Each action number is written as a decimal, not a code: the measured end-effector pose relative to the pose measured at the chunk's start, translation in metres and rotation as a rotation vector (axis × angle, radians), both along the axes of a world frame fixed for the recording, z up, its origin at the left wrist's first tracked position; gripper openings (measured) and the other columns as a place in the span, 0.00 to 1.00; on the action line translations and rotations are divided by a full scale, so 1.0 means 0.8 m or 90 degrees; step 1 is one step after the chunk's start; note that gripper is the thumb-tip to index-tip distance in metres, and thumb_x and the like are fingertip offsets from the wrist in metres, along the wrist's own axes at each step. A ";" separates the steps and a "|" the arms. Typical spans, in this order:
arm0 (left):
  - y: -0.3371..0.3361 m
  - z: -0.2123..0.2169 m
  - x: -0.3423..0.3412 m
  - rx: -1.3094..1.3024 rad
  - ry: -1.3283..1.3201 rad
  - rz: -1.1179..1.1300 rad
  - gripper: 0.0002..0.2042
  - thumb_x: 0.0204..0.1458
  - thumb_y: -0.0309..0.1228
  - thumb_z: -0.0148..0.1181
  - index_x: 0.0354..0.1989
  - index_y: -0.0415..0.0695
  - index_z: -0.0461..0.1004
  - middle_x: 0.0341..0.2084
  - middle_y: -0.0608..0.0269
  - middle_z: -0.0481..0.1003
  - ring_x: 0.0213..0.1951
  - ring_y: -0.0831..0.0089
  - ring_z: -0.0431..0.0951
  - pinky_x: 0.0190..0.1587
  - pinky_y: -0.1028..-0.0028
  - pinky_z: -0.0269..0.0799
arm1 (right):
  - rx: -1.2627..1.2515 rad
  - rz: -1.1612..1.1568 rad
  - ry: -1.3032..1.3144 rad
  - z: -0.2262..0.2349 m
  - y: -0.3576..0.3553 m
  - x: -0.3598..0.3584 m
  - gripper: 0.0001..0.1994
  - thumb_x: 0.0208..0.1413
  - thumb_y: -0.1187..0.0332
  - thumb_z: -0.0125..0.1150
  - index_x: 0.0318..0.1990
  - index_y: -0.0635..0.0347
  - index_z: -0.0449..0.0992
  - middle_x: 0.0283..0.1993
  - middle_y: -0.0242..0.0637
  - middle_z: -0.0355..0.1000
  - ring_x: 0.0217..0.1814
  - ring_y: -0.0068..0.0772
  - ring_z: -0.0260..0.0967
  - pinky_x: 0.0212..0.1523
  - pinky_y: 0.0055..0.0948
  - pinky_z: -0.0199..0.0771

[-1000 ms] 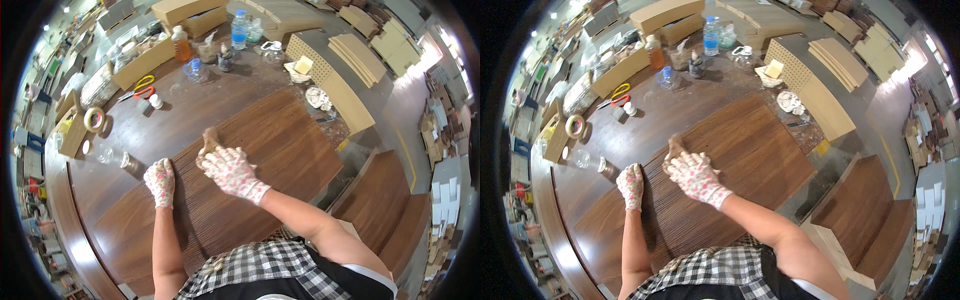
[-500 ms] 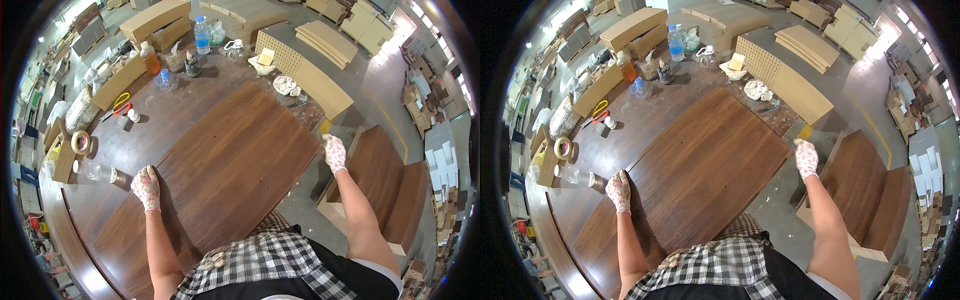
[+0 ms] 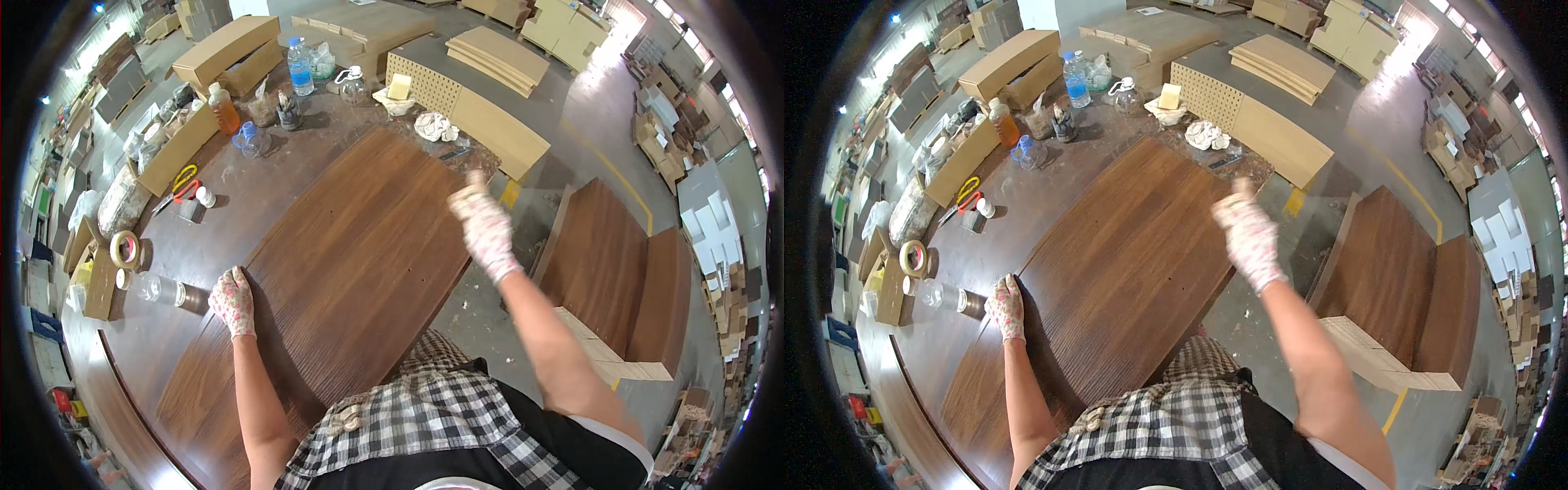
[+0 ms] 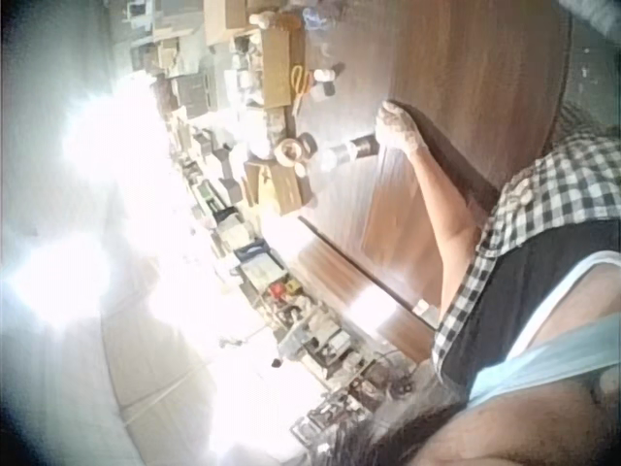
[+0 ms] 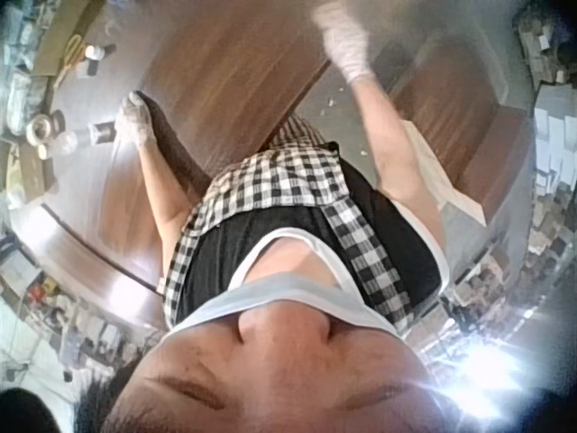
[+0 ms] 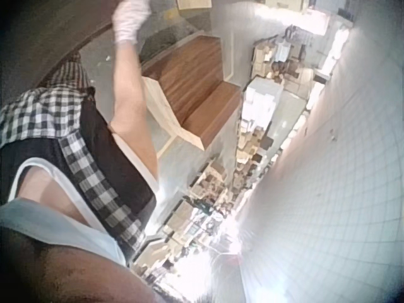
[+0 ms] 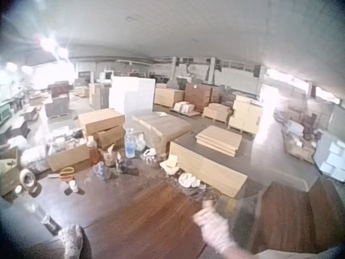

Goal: The person wipes wooden panels with a cloth and a sponge, applying liquid from a bottle to the surfaces and turning the panels over.

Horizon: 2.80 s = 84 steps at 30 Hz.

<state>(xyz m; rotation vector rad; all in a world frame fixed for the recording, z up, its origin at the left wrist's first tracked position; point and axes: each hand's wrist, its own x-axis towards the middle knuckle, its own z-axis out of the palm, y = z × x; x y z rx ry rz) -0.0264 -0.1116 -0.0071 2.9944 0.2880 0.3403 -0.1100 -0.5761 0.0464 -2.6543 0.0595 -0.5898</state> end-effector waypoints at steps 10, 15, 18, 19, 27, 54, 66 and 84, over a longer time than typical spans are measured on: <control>0.008 -0.009 -0.004 -0.010 -0.063 0.003 0.17 0.59 0.43 0.46 0.37 0.46 0.79 0.33 0.57 0.79 0.38 0.57 0.77 0.45 0.60 0.67 | 0.040 0.219 -0.024 0.033 0.101 0.001 0.17 0.50 0.74 0.47 0.46 0.47 0.75 0.42 0.36 0.75 0.46 0.38 0.72 0.49 0.31 0.72; 0.004 -0.012 -0.006 -0.016 -0.074 -0.005 0.15 0.59 0.41 0.47 0.37 0.46 0.78 0.33 0.58 0.78 0.37 0.57 0.77 0.44 0.60 0.67 | -0.225 0.401 0.111 -0.018 0.168 0.054 0.22 0.59 0.67 0.42 0.61 0.42 0.64 0.64 0.38 0.61 0.68 0.41 0.54 0.66 0.52 0.47; 0.010 -0.016 -0.008 -0.014 -0.065 0.004 0.15 0.59 0.41 0.47 0.38 0.46 0.78 0.34 0.57 0.78 0.38 0.57 0.77 0.45 0.61 0.67 | -0.234 0.299 0.008 -0.032 0.113 0.120 0.21 0.55 0.67 0.45 0.58 0.44 0.66 0.60 0.35 0.63 0.61 0.41 0.58 0.57 0.49 0.56; 0.013 -0.017 -0.009 -0.024 -0.080 0.005 0.15 0.59 0.41 0.47 0.38 0.46 0.78 0.34 0.57 0.78 0.38 0.57 0.77 0.45 0.61 0.67 | -0.233 0.237 0.012 -0.031 0.086 0.140 0.19 0.52 0.69 0.48 0.54 0.46 0.68 0.55 0.32 0.67 0.53 0.37 0.65 0.49 0.44 0.65; 0.007 -0.002 -0.009 -0.050 -0.096 0.103 0.14 0.59 0.38 0.50 0.42 0.43 0.77 0.39 0.55 0.77 0.41 0.57 0.77 0.47 0.63 0.70 | 0.304 0.018 0.154 -0.052 -0.167 0.054 0.16 0.59 0.71 0.46 0.54 0.57 0.70 0.53 0.36 0.72 0.55 0.30 0.69 0.57 0.29 0.67; -0.312 0.034 -0.035 -0.498 0.077 -0.250 0.17 0.35 0.32 0.67 0.38 0.44 0.75 0.32 0.55 0.75 0.35 0.56 0.77 0.39 0.65 0.72 | 0.043 0.100 -0.062 -0.019 -0.112 0.445 0.32 0.47 0.65 0.65 0.61 0.63 0.62 0.56 0.55 0.66 0.57 0.52 0.65 0.58 0.40 0.65; -0.321 0.041 -0.019 -0.482 -0.006 -0.322 0.19 0.42 0.37 0.59 0.47 0.56 0.75 0.26 0.62 0.75 0.28 0.59 0.77 0.32 0.64 0.73 | 0.081 0.244 0.129 0.018 -0.011 0.312 0.25 0.47 0.67 0.66 0.53 0.67 0.70 0.51 0.50 0.72 0.53 0.43 0.71 0.54 0.34 0.69; -0.315 0.045 -0.013 -0.541 0.056 -0.342 0.19 0.41 0.39 0.64 0.45 0.54 0.78 0.28 0.62 0.77 0.29 0.61 0.77 0.33 0.67 0.72 | 0.039 0.324 0.106 0.005 0.089 0.286 0.29 0.46 0.59 0.68 0.57 0.58 0.68 0.50 0.46 0.71 0.52 0.41 0.70 0.55 0.35 0.70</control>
